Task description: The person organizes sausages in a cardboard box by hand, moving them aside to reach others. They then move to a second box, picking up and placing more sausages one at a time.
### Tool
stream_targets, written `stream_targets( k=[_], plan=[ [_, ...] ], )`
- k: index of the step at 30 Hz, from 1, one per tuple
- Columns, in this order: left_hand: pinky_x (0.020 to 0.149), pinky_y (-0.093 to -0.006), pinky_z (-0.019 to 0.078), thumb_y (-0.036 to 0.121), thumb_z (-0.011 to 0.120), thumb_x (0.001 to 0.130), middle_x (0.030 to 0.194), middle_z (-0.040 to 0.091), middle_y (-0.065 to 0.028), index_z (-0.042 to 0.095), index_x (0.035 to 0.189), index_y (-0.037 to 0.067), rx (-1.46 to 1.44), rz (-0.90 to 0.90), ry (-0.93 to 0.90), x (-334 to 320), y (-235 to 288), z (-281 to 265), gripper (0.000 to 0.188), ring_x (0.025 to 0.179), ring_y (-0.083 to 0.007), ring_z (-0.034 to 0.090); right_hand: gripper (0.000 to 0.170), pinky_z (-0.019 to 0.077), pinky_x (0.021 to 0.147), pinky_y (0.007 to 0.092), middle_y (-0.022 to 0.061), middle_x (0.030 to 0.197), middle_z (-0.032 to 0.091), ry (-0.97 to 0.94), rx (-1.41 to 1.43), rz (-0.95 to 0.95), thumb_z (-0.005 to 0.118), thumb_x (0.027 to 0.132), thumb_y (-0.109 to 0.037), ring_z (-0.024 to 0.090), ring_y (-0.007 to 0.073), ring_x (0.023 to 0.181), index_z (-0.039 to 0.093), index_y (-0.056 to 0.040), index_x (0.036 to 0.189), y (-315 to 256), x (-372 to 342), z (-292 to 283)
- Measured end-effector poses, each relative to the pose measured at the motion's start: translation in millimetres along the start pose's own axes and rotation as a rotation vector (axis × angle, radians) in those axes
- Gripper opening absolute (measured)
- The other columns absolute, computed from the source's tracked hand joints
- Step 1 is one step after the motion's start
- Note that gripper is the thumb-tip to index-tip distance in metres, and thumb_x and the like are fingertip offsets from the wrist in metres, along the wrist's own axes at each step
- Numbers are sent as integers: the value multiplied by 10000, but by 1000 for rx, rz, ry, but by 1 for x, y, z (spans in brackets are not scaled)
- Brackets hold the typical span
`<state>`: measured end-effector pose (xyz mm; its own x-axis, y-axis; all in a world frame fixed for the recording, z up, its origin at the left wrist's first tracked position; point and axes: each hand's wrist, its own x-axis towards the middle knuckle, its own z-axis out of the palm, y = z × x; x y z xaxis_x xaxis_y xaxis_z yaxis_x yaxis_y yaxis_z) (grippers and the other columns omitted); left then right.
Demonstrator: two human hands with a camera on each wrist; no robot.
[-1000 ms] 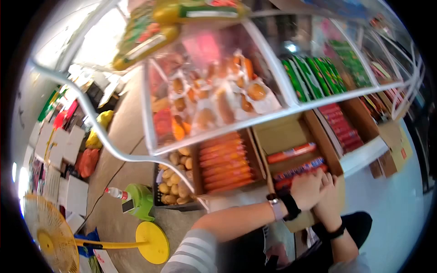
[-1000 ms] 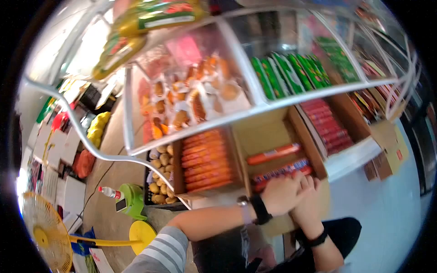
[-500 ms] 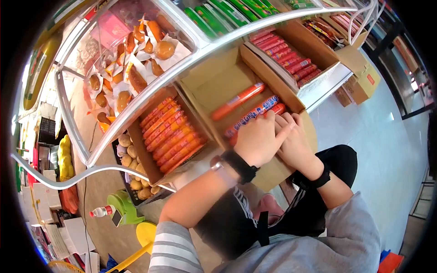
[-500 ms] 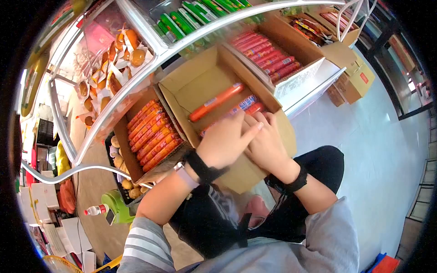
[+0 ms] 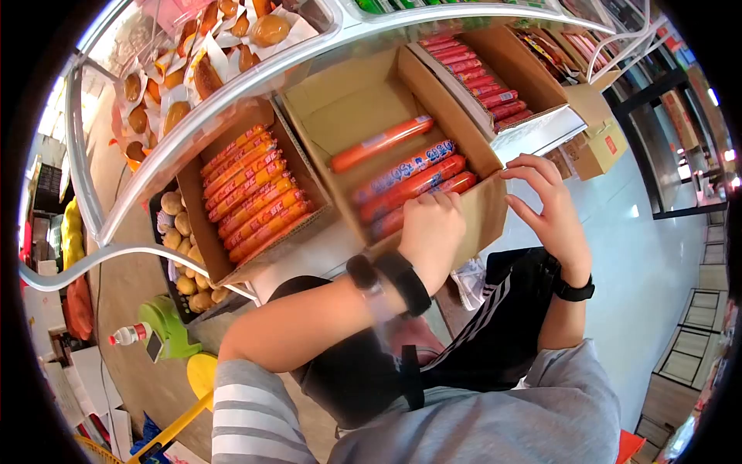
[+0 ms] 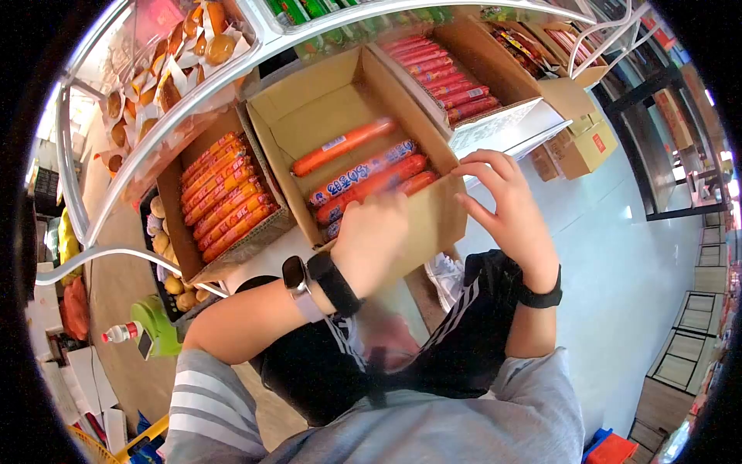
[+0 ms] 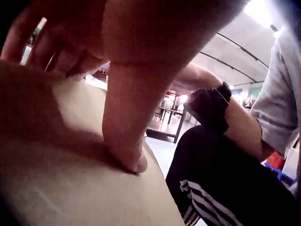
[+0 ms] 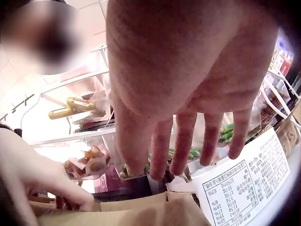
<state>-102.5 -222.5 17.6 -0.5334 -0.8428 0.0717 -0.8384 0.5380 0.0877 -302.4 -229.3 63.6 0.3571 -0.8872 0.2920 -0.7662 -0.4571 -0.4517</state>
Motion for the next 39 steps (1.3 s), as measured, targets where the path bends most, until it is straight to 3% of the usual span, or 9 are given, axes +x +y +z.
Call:
stream_targets(
  k=[3,8,15,26,29,31,33,35,39],
  plan=[
    [661,-356,460,163,571,792,810,583,-60,597,964,35,289,-58,36,-3,19,17,216,765,-216,587,282,419,970,405,101,1142,579,-25,-5,-4,696,795,-97,519,311,1131,637,-65,1069,-2,1,-3],
    [682,-404,460,153,502,834,806,557,-108,608,968,0,359,-98,-17,-5,28,18,229,761,-260,568,284,414,981,383,98,1168,585,-27,-19,3,694,793,-83,525,294,1152,647,-60,1072,-11,4,-10],
    [653,-435,452,184,489,856,782,564,-125,603,990,-1,214,-158,35,-3,32,11,255,727,-279,558,288,421,977,388,103,1175,587,-132,-61,-24,691,794,-79,536,299,1140,633,-44,1074,-19,37,-15],
    [657,-460,459,190,507,874,817,577,-112,598,1016,36,209,-163,-31,1,38,8,229,753,-279,566,281,450,913,408,137,1096,598,-374,-177,-339,690,793,-120,554,346,1061,612,-36,1050,-26,86,-4],
    [661,-464,468,192,517,869,840,586,-114,593,1037,39,187,-185,-10,3,31,6,240,781,-282,579,322,446,898,361,126,1128,609,-450,-184,-304,704,765,-78,563,307,1045,624,-47,1075,-24,86,-1],
    [656,-464,471,199,525,867,870,596,-112,580,1076,42,39,-246,-47,7,25,3,267,802,-283,586,346,471,887,402,147,1068,622,-673,-114,-2,715,765,-131,567,348,1048,612,-34,1081,-25,78,-9],
    [632,-463,491,235,545,858,879,629,-126,619,1026,39,-10,-268,14,12,20,10,268,811,-295,617,396,463,890,402,141,1044,634,-677,-128,3,738,713,-121,583,339,1020,618,-43,1082,-11,63,-1],
    [579,-350,508,202,578,822,766,657,-95,661,835,68,-217,-242,12,13,10,12,158,739,-225,672,428,445,899,399,127,991,641,-529,-286,-212,754,652,-117,603,327,983,626,-59,1056,0,50,12],
    [572,-375,545,108,626,747,640,654,-117,683,711,65,-341,-37,182,15,-14,6,80,644,-267,691,312,392,951,421,37,885,644,-478,-405,-361,729,643,-81,627,258,907,620,-97,935,1,60,24]
  ],
)
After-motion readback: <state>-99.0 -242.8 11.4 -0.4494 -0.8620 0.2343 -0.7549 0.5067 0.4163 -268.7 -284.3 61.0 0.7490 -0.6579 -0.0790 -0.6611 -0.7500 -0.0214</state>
